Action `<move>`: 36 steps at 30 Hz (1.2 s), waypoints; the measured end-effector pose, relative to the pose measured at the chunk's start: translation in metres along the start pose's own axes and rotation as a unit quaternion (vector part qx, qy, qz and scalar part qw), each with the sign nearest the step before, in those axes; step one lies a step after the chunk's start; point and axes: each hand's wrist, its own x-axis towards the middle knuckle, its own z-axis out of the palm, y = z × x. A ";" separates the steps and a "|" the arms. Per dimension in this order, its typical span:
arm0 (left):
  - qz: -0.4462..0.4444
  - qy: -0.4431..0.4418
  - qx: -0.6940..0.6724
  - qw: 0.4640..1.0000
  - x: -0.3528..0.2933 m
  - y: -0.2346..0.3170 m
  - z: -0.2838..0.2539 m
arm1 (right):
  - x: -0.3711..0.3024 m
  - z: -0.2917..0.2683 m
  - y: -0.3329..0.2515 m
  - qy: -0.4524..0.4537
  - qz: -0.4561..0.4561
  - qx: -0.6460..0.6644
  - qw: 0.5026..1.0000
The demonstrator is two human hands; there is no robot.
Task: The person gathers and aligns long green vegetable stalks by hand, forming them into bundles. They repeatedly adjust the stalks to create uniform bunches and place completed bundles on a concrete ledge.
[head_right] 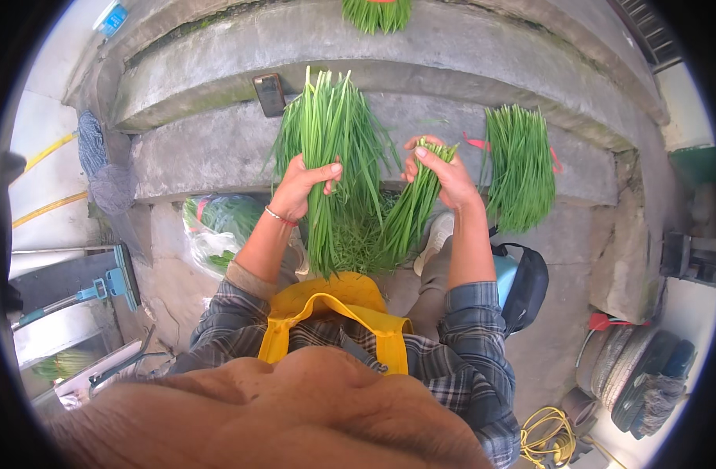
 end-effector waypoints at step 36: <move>0.058 0.045 0.048 0.996 0.003 -0.031 0.032 | 0.001 0.012 0.003 0.032 -0.014 -0.167 0.985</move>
